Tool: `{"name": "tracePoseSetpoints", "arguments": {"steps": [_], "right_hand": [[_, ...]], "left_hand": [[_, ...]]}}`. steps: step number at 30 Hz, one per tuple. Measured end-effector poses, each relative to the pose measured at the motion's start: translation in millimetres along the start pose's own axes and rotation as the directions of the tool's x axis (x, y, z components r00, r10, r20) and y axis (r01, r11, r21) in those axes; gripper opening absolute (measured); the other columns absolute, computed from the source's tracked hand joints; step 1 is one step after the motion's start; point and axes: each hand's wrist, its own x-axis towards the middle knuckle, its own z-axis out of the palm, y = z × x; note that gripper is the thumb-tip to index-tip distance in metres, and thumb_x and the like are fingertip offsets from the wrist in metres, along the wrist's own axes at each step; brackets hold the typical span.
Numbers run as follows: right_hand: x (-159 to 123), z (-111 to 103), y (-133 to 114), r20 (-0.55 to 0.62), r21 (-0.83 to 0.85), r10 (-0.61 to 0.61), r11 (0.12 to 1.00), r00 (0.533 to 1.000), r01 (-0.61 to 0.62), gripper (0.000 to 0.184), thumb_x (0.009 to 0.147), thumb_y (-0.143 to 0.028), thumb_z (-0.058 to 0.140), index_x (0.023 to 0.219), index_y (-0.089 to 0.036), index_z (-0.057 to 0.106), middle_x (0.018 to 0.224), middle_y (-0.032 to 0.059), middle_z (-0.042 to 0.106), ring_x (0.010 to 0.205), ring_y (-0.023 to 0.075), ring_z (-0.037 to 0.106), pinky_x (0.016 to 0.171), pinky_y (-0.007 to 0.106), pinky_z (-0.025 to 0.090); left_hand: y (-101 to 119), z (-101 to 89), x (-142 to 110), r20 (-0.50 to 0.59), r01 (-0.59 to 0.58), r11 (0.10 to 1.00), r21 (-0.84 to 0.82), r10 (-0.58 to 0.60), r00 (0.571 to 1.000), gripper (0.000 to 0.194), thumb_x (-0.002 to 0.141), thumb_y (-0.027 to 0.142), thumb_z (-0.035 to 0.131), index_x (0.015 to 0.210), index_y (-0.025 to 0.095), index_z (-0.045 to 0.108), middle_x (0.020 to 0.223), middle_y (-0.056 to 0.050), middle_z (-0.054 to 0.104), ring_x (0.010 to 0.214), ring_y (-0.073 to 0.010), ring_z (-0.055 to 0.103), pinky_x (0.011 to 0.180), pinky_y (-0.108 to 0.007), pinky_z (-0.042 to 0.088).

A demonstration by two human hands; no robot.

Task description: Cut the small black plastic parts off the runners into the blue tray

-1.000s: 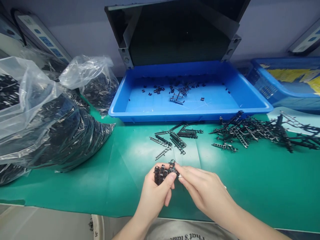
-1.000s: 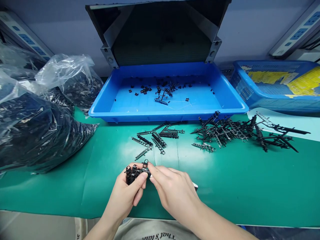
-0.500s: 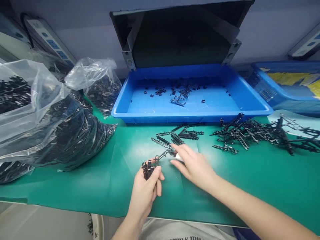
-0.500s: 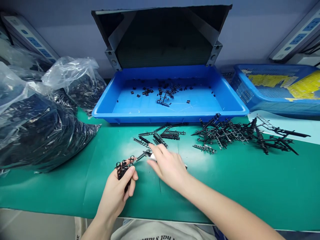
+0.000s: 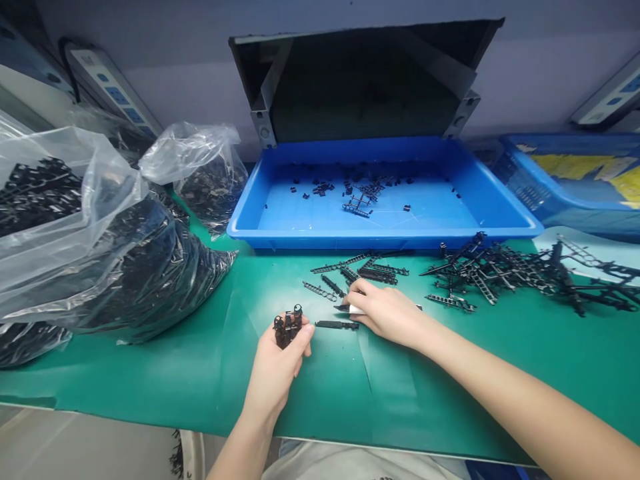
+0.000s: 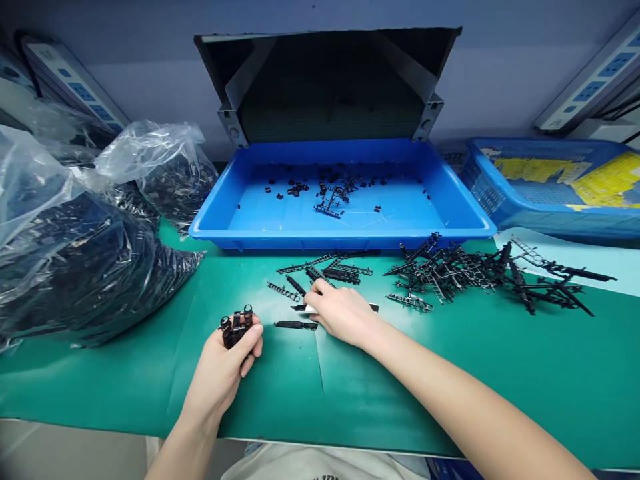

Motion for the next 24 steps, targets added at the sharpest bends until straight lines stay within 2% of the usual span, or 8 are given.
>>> {"name": "tracePoseSetpoints", "arguments": {"steps": [5, 8, 11, 14, 16, 19, 22, 24], "right_hand": [[-8, -1, -4, -0.018, 0.049, 0.037, 0.998, 0.999, -0.036, 0.018, 0.088, -0.026, 0.044, 0.099, -0.020, 0.056, 0.110, 0.0056, 0.052, 0.064, 0.0152, 0.060, 0.054, 0.027, 0.042], [-12, 5, -5, -0.006, 0.080, 0.046, 0.996, 0.999, -0.045, 0.020, 0.085, -0.031, 0.051, 0.101, -0.020, 0.055, 0.103, 0.0056, 0.055, 0.062, 0.0170, 0.060, 0.051, 0.027, 0.042], [-14, 10, -5, 0.006, 0.100, 0.065, 0.993, 0.998, -0.065, 0.014, 0.084, -0.022, 0.052, 0.095, -0.016, 0.057, 0.098, 0.0089, 0.057, 0.059, 0.0191, 0.060, 0.047, 0.027, 0.039], [-17, 6, -3, 0.018, 0.169, 0.004, 0.986, 1.000, -0.007, 0.011, 0.085, -0.019, 0.049, 0.092, -0.017, 0.057, 0.091, 0.0071, 0.059, 0.068, 0.0195, 0.061, 0.054, 0.026, 0.042], [-21, 0, -3, 0.027, 0.226, -0.074, 0.972, 0.997, 0.066, 0.011, 0.085, -0.018, 0.049, 0.093, -0.019, 0.057, 0.088, 0.0039, 0.060, 0.075, 0.0176, 0.060, 0.061, 0.024, 0.044], [-27, -8, -6, -0.020, 0.349, -0.167, 0.923, 0.986, 0.164, 0.012, 0.085, -0.015, 0.049, 0.095, -0.019, 0.056, 0.090, 0.0032, 0.061, 0.079, 0.0148, 0.058, 0.066, 0.023, 0.044], [-31, -7, -11, -0.137, 0.530, -0.198, 0.813, 0.971, 0.241, 0.011, 0.085, -0.014, 0.048, 0.092, -0.018, 0.056, 0.088, 0.0042, 0.061, 0.081, 0.0148, 0.057, 0.069, 0.024, 0.045], [-33, -1, -15, -0.209, 0.612, -0.171, 0.745, 0.963, 0.265, 0.011, 0.086, -0.015, 0.047, 0.091, -0.018, 0.056, 0.089, 0.0041, 0.061, 0.083, 0.0141, 0.057, 0.072, 0.024, 0.045]], "left_hand": [[-2, 0.2, 0, -0.050, -0.077, 0.997, 0.014, 0.077, 0.996, 0.023, 0.075, 0.037, 0.058, 0.079, 0.014, 0.052, 0.060, 0.000, 0.059, 0.039, -0.0047, 0.036, 0.038, -0.018, 0.028], [-4, -0.8, -2, -0.103, -0.097, 0.995, 0.003, 0.097, 0.990, 0.024, 0.075, 0.036, 0.059, 0.084, 0.015, 0.052, 0.067, -0.002, 0.063, 0.042, -0.0063, 0.041, 0.039, -0.019, 0.031], [-4, 0.2, -3, -0.092, -0.072, 0.997, 0.011, 0.073, 0.993, 0.029, 0.074, 0.037, 0.059, 0.092, 0.014, 0.054, 0.065, -0.001, 0.061, 0.043, -0.0071, 0.040, 0.040, -0.019, 0.031], [-2, 0.0, -1, -0.076, -0.042, 0.995, 0.085, 0.048, 0.996, 0.031, 0.073, 0.037, 0.059, 0.095, 0.014, 0.057, 0.058, 0.002, 0.056, 0.044, -0.0075, 0.039, 0.041, -0.019, 0.031], [-2, -1.1, 1, -0.056, -0.042, 0.989, 0.140, 0.051, 0.997, 0.027, 0.071, 0.035, 0.063, 0.088, 0.014, 0.058, 0.058, 0.003, 0.053, 0.045, -0.0069, 0.038, 0.043, -0.019, 0.031], [-6, 0.3, 3, 0.115, -0.004, 0.997, 0.077, -0.005, 0.993, 0.027, 0.066, 0.033, 0.068, 0.081, 0.014, 0.056, 0.065, 0.001, 0.055, 0.046, -0.0059, 0.037, 0.043, -0.019, 0.030], [-10, 9.2, -1, 0.346, 0.095, 0.993, -0.069, -0.065, 0.936, 0.033, 0.063, 0.035, 0.071, 0.082, 0.013, 0.054, 0.060, 0.002, 0.053, 0.046, -0.0066, 0.037, 0.042, -0.018, 0.028], [-11, 16.9, -5, 0.421, 0.137, 0.984, -0.114, -0.077, 0.904, 0.031, 0.066, 0.037, 0.068, 0.078, 0.012, 0.054, 0.052, 0.003, 0.049, 0.043, -0.0062, 0.034, 0.039, -0.018, 0.024]]}}
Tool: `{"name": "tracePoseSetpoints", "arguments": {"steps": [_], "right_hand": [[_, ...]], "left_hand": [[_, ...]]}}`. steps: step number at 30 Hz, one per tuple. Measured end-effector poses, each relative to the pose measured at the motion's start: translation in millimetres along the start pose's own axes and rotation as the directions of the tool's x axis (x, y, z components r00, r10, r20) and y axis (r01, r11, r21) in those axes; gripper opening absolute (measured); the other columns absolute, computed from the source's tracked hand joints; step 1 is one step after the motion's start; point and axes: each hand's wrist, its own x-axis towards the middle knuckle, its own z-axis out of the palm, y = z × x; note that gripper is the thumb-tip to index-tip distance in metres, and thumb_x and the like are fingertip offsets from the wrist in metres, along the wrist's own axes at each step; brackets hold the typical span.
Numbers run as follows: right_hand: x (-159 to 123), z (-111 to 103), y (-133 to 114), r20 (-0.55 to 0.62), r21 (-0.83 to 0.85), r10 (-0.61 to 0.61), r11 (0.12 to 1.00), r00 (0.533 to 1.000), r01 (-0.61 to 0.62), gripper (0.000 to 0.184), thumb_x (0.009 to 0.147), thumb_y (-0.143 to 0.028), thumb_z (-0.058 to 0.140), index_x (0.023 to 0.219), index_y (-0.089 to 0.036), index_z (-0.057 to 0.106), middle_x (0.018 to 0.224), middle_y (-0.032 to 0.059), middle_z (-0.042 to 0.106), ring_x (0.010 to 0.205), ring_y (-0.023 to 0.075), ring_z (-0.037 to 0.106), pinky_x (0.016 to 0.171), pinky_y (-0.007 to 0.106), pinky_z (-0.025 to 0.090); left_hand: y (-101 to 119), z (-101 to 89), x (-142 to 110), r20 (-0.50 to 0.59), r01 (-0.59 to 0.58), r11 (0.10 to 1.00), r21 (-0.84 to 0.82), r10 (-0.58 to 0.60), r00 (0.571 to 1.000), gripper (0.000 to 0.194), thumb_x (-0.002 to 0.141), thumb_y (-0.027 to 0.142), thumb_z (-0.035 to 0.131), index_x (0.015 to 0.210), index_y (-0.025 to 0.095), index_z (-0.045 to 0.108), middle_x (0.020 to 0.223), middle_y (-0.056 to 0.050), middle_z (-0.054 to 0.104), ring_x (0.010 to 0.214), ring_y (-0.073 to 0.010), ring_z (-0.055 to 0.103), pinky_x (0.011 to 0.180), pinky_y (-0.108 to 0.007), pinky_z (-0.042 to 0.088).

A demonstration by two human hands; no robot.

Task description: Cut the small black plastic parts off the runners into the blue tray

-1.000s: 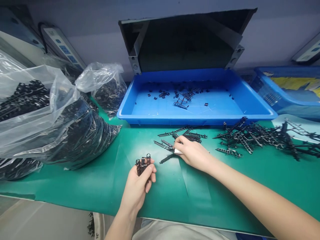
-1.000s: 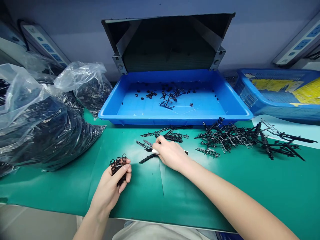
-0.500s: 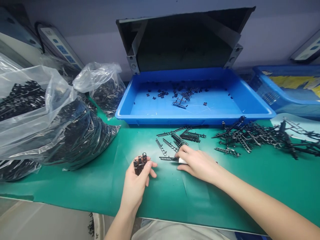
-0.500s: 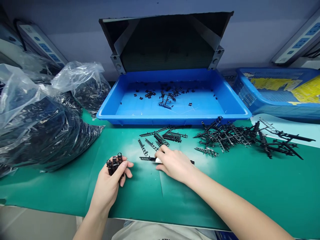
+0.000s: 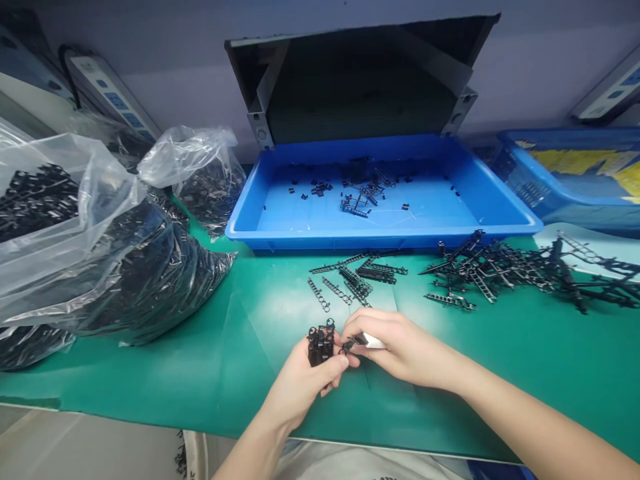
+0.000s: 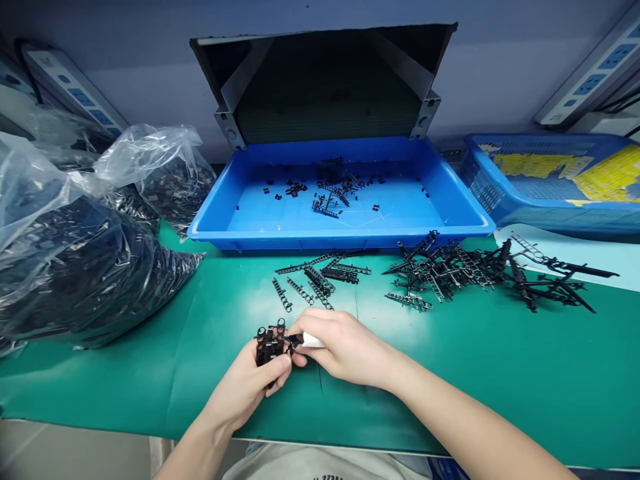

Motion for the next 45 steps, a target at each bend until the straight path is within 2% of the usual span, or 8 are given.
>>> {"name": "tracePoseSetpoints", "arguments": {"steps": [2, 4, 7, 11, 19, 32, 38, 45], "right_hand": [[-3, 7, 0, -0.086, 0.042, 0.029, 0.999, 0.996, -0.026, 0.012, 0.087, -0.017, 0.046, 0.093, -0.019, 0.056, 0.091, 0.0038, 0.061, 0.086, 0.0136, 0.057, 0.074, 0.025, 0.045], [-6, 12, -2, -0.158, 0.009, 0.132, 0.991, 0.979, -0.132, 0.018, 0.087, -0.021, 0.044, 0.102, -0.019, 0.054, 0.097, 0.0049, 0.061, 0.087, 0.0157, 0.058, 0.074, 0.028, 0.047], [-14, 18, -7, -0.170, -0.115, 0.251, 0.955, 0.953, -0.272, 0.032, 0.089, -0.026, 0.038, 0.118, -0.017, 0.047, 0.107, 0.0084, 0.060, 0.091, 0.0209, 0.059, 0.072, 0.036, 0.050], [-22, 25, -12, -0.149, -0.253, 0.177, 0.944, 0.973, -0.211, 0.035, 0.091, -0.022, 0.030, 0.120, -0.016, 0.048, 0.106, 0.0072, 0.063, 0.090, 0.0217, 0.061, 0.068, 0.037, 0.052], [-21, 37, -9, -0.241, -0.373, 0.025, 0.921, 0.970, -0.117, 0.035, 0.092, -0.021, 0.031, 0.120, -0.013, 0.051, 0.099, 0.0054, 0.068, 0.078, 0.0210, 0.064, 0.058, 0.034, 0.054], [-25, 47, -11, -0.340, -0.379, -0.002, 0.915, 0.940, -0.135, 0.034, 0.092, -0.020, 0.031, 0.115, -0.011, 0.055, 0.099, 0.0063, 0.068, 0.080, 0.0196, 0.065, 0.061, 0.032, 0.056], [-21, 44, -13, -0.291, -0.374, 0.047, 0.914, 0.956, -0.159, 0.035, 0.091, -0.020, 0.030, 0.115, -0.015, 0.056, 0.096, 0.0058, 0.069, 0.079, 0.0193, 0.066, 0.058, 0.030, 0.055], [-22, 54, -13, -0.353, -0.328, 0.041, 0.930, 0.935, -0.165, 0.034, 0.091, -0.018, 0.032, 0.117, -0.014, 0.053, 0.097, 0.0074, 0.068, 0.078, 0.0186, 0.065, 0.062, 0.029, 0.054]], "left_hand": [[-1, 7.0, -1, 0.000, 0.002, 0.999, -0.039, -0.002, 1.000, 0.029, 0.069, 0.038, 0.065, 0.075, 0.012, 0.053, 0.051, 0.003, 0.050, 0.040, -0.0045, 0.029, 0.037, -0.018, 0.019], [-1, 9.9, -2, -0.061, -0.016, 0.998, -0.056, 0.012, 0.998, 0.027, 0.070, 0.036, 0.065, 0.075, 0.012, 0.052, 0.054, 0.002, 0.052, 0.040, -0.0034, 0.028, 0.037, -0.017, 0.018], [-4, 7.6, -2, -0.160, -0.051, 0.999, -0.001, 0.050, 0.986, 0.024, 0.071, 0.033, 0.066, 0.073, 0.013, 0.053, 0.054, 0.005, 0.046, 0.044, -0.0043, 0.031, 0.041, -0.017, 0.023], [-8, 3.5, -2, -0.212, -0.072, 0.993, 0.089, 0.089, 0.973, 0.019, 0.072, 0.031, 0.066, 0.073, 0.015, 0.055, 0.058, 0.005, 0.048, 0.051, -0.0061, 0.038, 0.046, -0.018, 0.029], [-10, 5.2, -5, -0.216, -0.069, 0.982, 0.174, 0.106, 0.971, 0.019, 0.074, 0.031, 0.064, 0.089, 0.019, 0.061, 0.083, 0.000, 0.062, 0.075, -0.0140, 0.053, 0.064, -0.022, 0.040], [-11, 8.0, -4, -0.238, -0.062, 0.989, 0.137, 0.093, 0.967, 0.019, 0.072, 0.032, 0.063, 0.080, 0.016, 0.058, 0.070, 0.001, 0.058, 0.057, -0.0102, 0.048, 0.048, -0.020, 0.032], [-6, 11.4, -7, -0.317, -0.062, 0.975, 0.215, 0.130, 0.940, 0.017, 0.070, 0.029, 0.063, 0.078, 0.015, 0.060, 0.065, 0.001, 0.055, 0.055, -0.0110, 0.045, 0.049, -0.022, 0.032], [-8, 13.8, -8, -0.356, -0.065, 0.974, 0.217, 0.141, 0.924, 0.018, 0.070, 0.030, 0.063, 0.064, 0.016, 0.053, 0.052, 0.006, 0.041, 0.049, -0.0088, 0.035, 0.046, -0.021, 0.029]]}}
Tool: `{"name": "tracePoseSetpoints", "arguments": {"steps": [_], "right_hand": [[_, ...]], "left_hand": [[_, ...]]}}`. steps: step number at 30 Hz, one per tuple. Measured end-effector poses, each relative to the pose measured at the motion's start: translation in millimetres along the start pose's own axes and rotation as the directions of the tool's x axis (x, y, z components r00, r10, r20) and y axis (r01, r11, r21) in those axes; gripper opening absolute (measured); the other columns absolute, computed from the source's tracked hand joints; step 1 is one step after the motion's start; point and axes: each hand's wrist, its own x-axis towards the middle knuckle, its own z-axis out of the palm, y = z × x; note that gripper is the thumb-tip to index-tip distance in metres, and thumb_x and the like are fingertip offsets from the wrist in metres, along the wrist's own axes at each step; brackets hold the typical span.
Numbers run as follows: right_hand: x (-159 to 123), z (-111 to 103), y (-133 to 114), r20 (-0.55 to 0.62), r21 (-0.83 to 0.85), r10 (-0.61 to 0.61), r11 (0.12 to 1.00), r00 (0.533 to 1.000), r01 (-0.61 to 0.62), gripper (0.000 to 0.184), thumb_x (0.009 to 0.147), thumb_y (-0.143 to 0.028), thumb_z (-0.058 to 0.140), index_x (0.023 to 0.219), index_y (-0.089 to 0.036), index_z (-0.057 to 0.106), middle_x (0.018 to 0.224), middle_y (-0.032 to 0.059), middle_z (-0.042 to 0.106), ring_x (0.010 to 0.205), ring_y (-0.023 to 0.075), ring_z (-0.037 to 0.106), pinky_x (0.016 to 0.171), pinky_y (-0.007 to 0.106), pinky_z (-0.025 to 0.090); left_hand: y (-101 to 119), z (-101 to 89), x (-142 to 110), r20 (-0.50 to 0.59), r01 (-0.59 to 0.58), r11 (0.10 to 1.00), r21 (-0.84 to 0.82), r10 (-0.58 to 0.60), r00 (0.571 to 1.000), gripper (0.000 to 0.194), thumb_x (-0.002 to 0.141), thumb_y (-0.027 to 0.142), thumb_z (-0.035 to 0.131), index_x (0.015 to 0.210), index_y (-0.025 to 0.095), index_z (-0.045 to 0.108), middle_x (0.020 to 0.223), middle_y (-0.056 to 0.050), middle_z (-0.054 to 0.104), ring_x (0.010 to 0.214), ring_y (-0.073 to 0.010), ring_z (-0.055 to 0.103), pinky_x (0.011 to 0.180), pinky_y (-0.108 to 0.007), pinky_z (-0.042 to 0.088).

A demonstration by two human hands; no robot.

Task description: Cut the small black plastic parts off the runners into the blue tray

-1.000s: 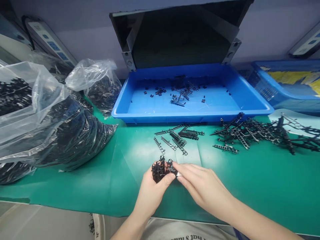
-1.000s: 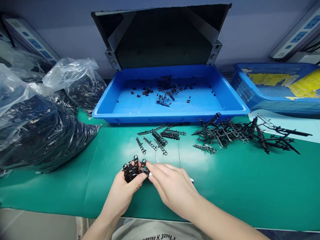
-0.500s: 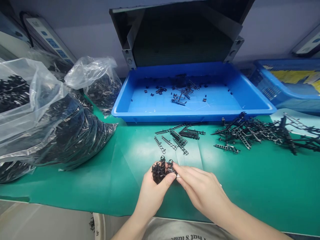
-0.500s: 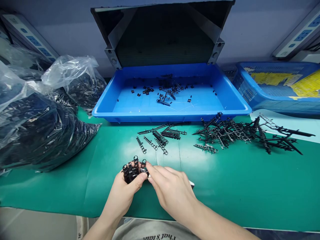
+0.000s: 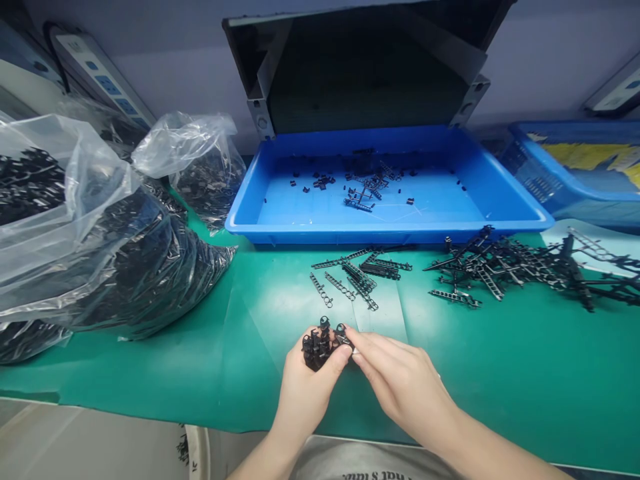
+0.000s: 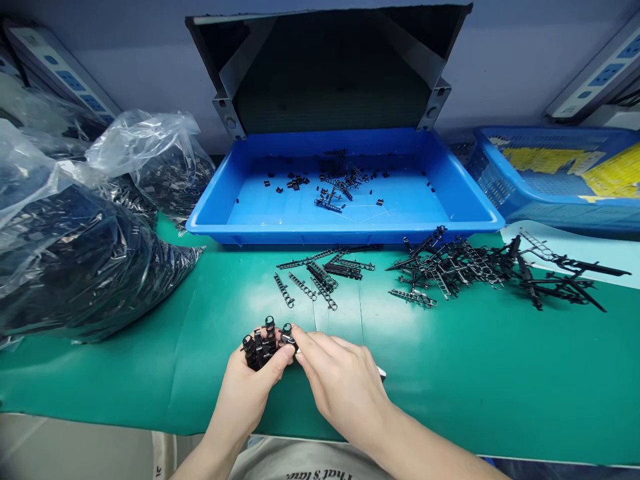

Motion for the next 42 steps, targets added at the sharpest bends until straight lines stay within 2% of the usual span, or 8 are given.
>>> {"name": "tracePoseSetpoints", "arguments": {"steps": [7, 11, 15, 25, 30, 34, 37, 42], "right_hand": [[16, -7, 18, 0.103, -0.195, 0.137, 0.974, 0.985, -0.115, 0.032, 0.089, -0.029, 0.040, 0.117, -0.018, 0.050, 0.090, 0.0056, 0.066, 0.073, 0.0181, 0.064, 0.055, 0.026, 0.048], [35, -17, 37, 0.103, -0.423, 0.339, 0.866, 0.935, -0.267, 0.020, 0.083, -0.033, 0.050, 0.094, -0.018, 0.057, 0.090, 0.0082, 0.063, 0.064, 0.0232, 0.064, 0.046, 0.029, 0.043], [40, -20, 47, 0.147, -0.447, 0.360, 0.855, 0.921, -0.263, 0.010, 0.081, -0.027, 0.053, 0.082, -0.017, 0.056, 0.078, 0.0070, 0.061, 0.056, 0.0238, 0.061, 0.041, 0.028, 0.037], [25, -55, 36, 0.328, -0.017, 0.138, 0.990, 0.935, -0.140, 0.012, 0.085, -0.022, 0.048, 0.093, -0.020, 0.057, 0.087, 0.0038, 0.065, 0.077, 0.0180, 0.061, 0.066, 0.027, 0.046], [28, -56, 21, 0.396, 0.170, 0.076, 0.973, 0.915, -0.155, 0.014, 0.086, -0.025, 0.047, 0.081, -0.020, 0.059, 0.073, 0.0004, 0.061, 0.065, 0.0144, 0.055, 0.060, 0.025, 0.042], [30, -43, 16, 0.379, 0.255, 0.209, 0.913, 0.901, -0.319, 0.018, 0.085, -0.021, 0.045, 0.073, -0.019, 0.058, 0.067, -0.0018, 0.061, 0.062, 0.0135, 0.056, 0.057, 0.023, 0.042], [24, -36, 16, 0.292, 0.247, 0.292, 0.897, 0.911, -0.367, 0.018, 0.086, -0.027, 0.043, 0.090, -0.019, 0.059, 0.084, 0.0027, 0.066, 0.076, 0.0175, 0.060, 0.066, 0.028, 0.046], [9, -31, 13, 0.316, 0.188, 0.148, 0.958, 0.937, -0.215, 0.034, 0.091, -0.026, 0.029, 0.119, -0.020, 0.049, 0.096, 0.0056, 0.063, 0.080, 0.0180, 0.060, 0.066, 0.031, 0.048]], "left_hand": [[-3, -3.5, 5, -0.007, 0.061, 0.983, -0.175, -0.063, 0.998, 0.028, 0.073, 0.040, 0.061, 0.078, 0.013, 0.054, 0.058, 0.003, 0.047, 0.049, -0.0072, 0.038, 0.042, -0.017, 0.027], [1, -7.8, 4, -0.026, 0.063, 0.976, -0.208, -0.070, 0.997, 0.033, 0.072, 0.044, 0.062, 0.077, 0.012, 0.056, 0.060, 0.002, 0.048, 0.050, -0.0071, 0.039, 0.043, -0.017, 0.028], [3, -8.0, 1, -0.019, 0.099, 0.964, -0.246, -0.107, 0.994, 0.035, 0.069, 0.045, 0.064, 0.081, 0.011, 0.060, 0.060, 0.002, 0.047, 0.050, -0.0071, 0.037, 0.042, -0.018, 0.027], [4, -14.7, 11, -0.008, 0.087, 0.969, -0.232, -0.091, 0.996, 0.024, 0.068, 0.034, 0.067, 0.078, 0.013, 0.059, 0.058, 0.003, 0.048, 0.051, -0.0079, 0.040, 0.045, -0.018, 0.030], [5, -3.8, 10, 0.246, 0.056, 0.997, -0.050, -0.042, 0.968, 0.018, 0.057, 0.019, 0.072, 0.071, 0.015, 0.061, 0.065, 0.000, 0.058, 0.061, -0.0136, 0.051, 0.058, -0.022, 0.040], [5, 3.5, 5, 0.354, 0.070, 0.997, -0.024, -0.057, 0.933, 0.012, 0.062, 0.021, 0.068, 0.070, 0.016, 0.062, 0.066, -0.002, 0.060, 0.063, -0.0152, 0.051, 0.059, -0.024, 0.040], [3, 2.1, 4, 0.270, 0.015, 0.999, -0.040, -0.003, 0.963, 0.018, 0.069, 0.029, 0.063, 0.060, 0.014, 0.060, 0.060, -0.002, 0.054, 0.052, -0.0113, 0.042, 0.050, -0.022, 0.034], [-3, -2.1, 6, 0.285, 0.039, 0.982, -0.183, 0.015, 0.958, 0.023, 0.072, 0.035, 0.063, 0.067, 0.013, 0.060, 0.060, -0.001, 0.053, 0.048, -0.0087, 0.037, 0.045, -0.020, 0.030]]}}
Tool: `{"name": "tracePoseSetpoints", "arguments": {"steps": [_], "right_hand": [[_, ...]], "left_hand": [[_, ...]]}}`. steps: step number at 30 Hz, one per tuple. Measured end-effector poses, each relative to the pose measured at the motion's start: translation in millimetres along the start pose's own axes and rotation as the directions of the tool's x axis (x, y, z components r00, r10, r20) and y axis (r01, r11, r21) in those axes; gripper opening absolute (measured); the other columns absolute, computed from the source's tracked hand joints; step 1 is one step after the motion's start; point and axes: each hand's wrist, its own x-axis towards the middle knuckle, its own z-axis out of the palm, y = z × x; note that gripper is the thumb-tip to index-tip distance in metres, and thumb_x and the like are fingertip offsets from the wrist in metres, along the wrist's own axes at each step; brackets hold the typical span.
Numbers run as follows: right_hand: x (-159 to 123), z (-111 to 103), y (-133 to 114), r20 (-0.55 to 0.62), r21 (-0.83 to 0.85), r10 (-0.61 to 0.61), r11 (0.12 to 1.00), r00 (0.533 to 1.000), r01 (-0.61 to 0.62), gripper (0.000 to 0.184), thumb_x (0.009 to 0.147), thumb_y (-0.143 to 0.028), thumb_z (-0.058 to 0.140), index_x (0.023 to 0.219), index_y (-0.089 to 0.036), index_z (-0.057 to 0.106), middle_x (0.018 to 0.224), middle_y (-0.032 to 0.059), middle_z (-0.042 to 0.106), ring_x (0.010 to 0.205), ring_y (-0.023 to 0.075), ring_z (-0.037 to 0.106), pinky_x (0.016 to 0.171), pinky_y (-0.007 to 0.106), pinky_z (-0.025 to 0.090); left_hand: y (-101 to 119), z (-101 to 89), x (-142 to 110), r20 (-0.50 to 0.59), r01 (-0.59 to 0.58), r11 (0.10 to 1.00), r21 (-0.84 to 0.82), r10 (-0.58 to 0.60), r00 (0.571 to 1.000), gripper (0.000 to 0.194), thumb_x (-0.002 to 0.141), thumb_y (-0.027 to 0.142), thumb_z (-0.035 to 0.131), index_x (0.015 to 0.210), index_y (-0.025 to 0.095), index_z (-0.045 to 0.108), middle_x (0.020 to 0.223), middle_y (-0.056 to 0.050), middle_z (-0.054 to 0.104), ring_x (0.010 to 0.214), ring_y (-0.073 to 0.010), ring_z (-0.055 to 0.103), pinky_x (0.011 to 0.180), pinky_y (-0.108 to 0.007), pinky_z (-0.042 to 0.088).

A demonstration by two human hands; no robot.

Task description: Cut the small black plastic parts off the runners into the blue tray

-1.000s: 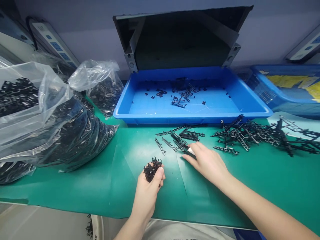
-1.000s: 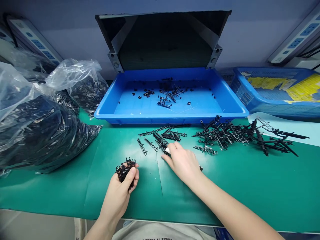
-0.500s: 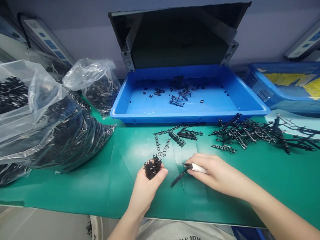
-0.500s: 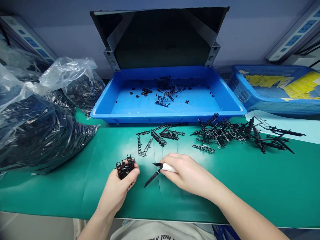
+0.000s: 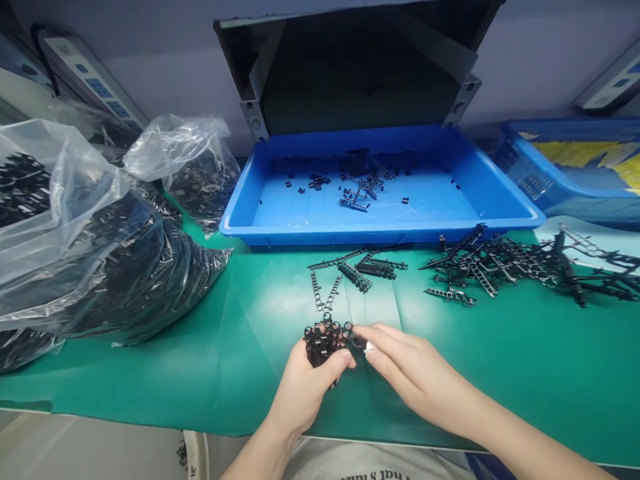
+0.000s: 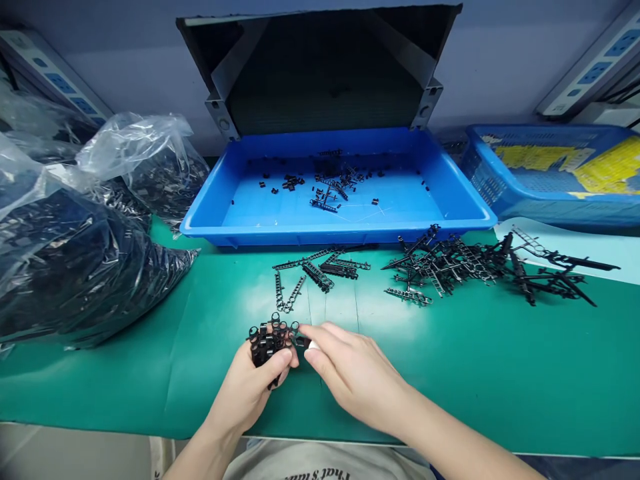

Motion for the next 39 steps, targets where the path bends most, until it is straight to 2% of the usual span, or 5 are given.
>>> {"name": "tracePoseSetpoints", "arguments": {"steps": [9, 19, 25, 32, 39], "right_hand": [[-6, 13, -5, -0.097, -0.289, -0.120, 0.953, 0.988, 0.087, 0.036, 0.091, -0.021, 0.029, 0.120, -0.015, 0.050, 0.089, 0.0048, 0.067, 0.074, 0.0197, 0.062, 0.052, 0.030, 0.046], [-7, 19, -7, -0.186, -0.348, -0.190, 0.930, 0.964, 0.116, 0.036, 0.092, -0.021, 0.029, 0.116, -0.013, 0.054, 0.076, 0.0033, 0.066, 0.060, 0.0162, 0.060, 0.043, 0.027, 0.041], [-3, 34, -1, -0.312, -0.402, -0.244, 0.910, 0.918, 0.105, 0.035, 0.093, -0.022, 0.026, 0.114, -0.013, 0.053, 0.074, 0.0036, 0.066, 0.059, 0.0146, 0.060, 0.044, 0.025, 0.039], [37, 5, 19, -0.276, -0.566, 0.111, 0.784, 0.955, -0.255, 0.033, 0.087, -0.033, 0.046, 0.115, -0.017, 0.049, 0.100, 0.0082, 0.061, 0.071, 0.0219, 0.064, 0.048, 0.028, 0.042], [57, -12, 30, -0.212, -0.582, 0.167, 0.770, 0.963, -0.261, 0.014, 0.084, -0.025, 0.049, 0.093, -0.017, 0.057, 0.091, 0.0074, 0.060, 0.066, 0.0237, 0.063, 0.045, 0.027, 0.038]], "left_hand": [[5, 5.9, -3, -0.113, 0.026, 0.999, 0.022, -0.023, 0.993, 0.017, 0.067, 0.030, 0.066, 0.070, 0.013, 0.061, 0.055, 0.002, 0.053, 0.047, -0.0080, 0.037, 0.044, -0.019, 0.032], [2, 6.2, -3, -0.151, -0.033, 0.995, 0.098, 0.048, 0.987, 0.021, 0.070, 0.026, 0.062, 0.055, 0.014, 0.053, 0.052, 0.004, 0.046, 0.047, -0.0074, 0.035, 0.046, -0.020, 0.030], [-4, 9.8, -2, -0.214, 0.031, 0.997, -0.071, -0.045, 0.976, 0.027, 0.070, 0.032, 0.063, 0.057, 0.014, 0.048, 0.049, 0.006, 0.040, 0.044, -0.0051, 0.029, 0.040, -0.018, 0.023], [3, 10.2, -3, -0.243, 0.047, 0.974, -0.223, -0.102, 0.965, 0.024, 0.066, 0.030, 0.068, 0.067, 0.013, 0.051, 0.049, 0.005, 0.044, 0.043, -0.0056, 0.036, 0.039, -0.017, 0.027], [5, 4.9, -3, -0.193, 0.068, 0.944, -0.322, -0.136, 0.972, 0.024, 0.066, 0.026, 0.069, 0.079, 0.011, 0.056, 0.051, 0.002, 0.055, 0.046, -0.0080, 0.048, 0.044, -0.018, 0.037]]}}
